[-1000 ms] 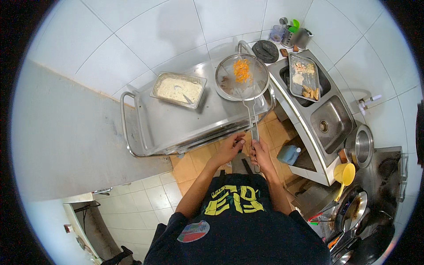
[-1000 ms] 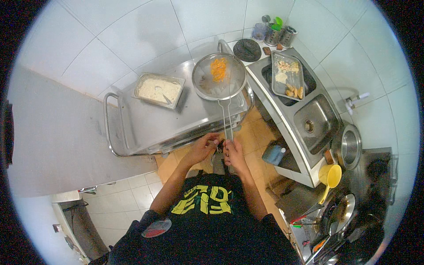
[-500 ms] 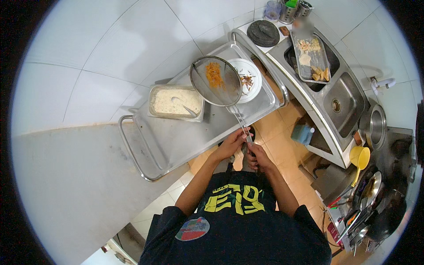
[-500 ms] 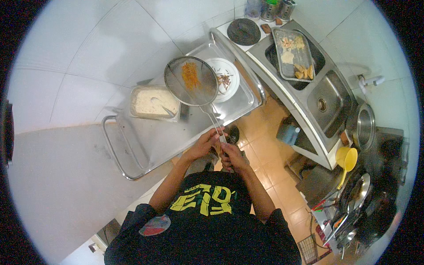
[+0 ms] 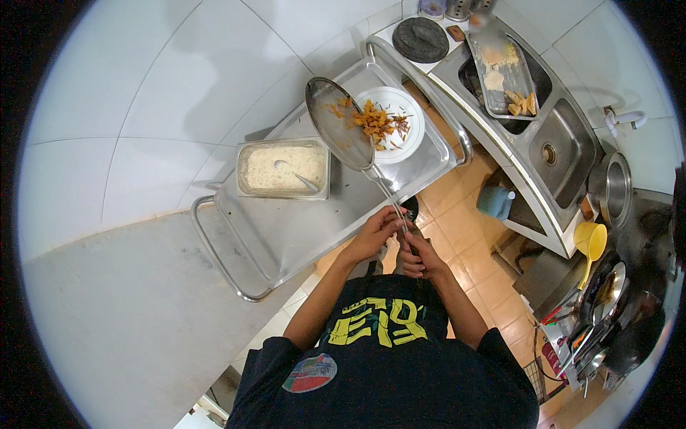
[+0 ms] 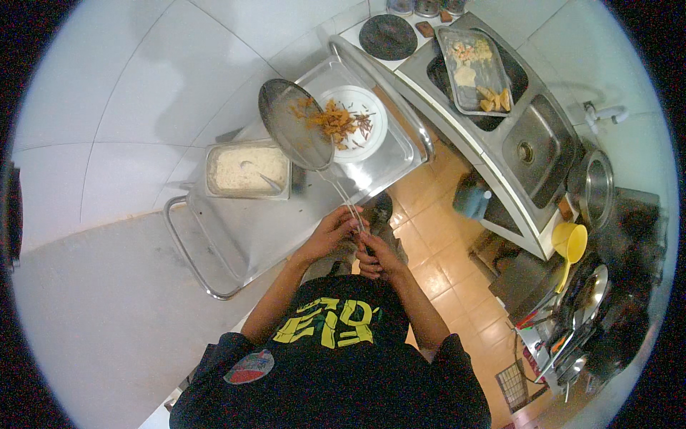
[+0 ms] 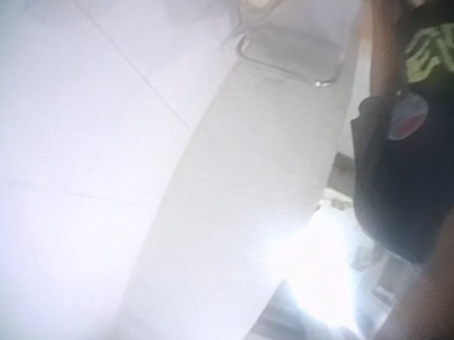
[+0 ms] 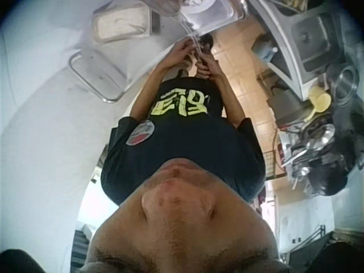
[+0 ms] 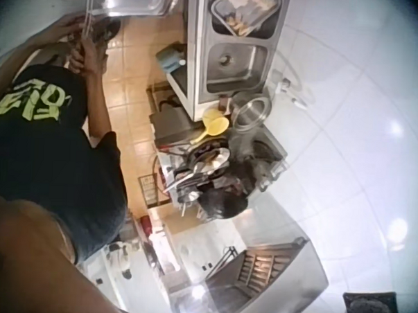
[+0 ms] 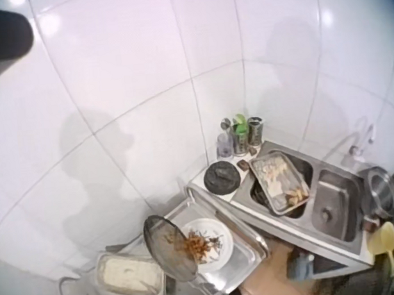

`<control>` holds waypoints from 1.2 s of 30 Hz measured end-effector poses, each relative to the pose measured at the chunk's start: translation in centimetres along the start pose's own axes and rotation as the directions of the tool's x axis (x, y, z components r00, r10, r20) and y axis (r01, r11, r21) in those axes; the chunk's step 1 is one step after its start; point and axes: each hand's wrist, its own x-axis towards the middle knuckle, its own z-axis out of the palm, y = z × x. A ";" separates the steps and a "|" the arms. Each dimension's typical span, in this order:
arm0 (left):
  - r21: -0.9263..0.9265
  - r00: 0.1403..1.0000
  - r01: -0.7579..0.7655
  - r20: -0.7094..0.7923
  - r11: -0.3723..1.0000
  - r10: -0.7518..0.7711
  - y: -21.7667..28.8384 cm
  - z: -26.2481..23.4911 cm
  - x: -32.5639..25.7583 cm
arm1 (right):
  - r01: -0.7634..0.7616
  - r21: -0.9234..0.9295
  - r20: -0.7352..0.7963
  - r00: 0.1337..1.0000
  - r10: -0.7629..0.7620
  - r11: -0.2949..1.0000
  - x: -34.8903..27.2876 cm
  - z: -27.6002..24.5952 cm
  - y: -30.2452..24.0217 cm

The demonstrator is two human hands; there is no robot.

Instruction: The person transfers fried ingredients from a strainer onto a plate, stirs batter in a metal container with a spoon, and scoops the batter into hot oil in a pan to fry it using a spatula and tongs.

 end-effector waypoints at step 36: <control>0.403 0.976 -0.021 -0.190 0.915 0.106 -1.0 4.1 2.5 | 0.119 -0.309 -0.320 0.921 -0.221 0.944 -0.6 -1.4 1.6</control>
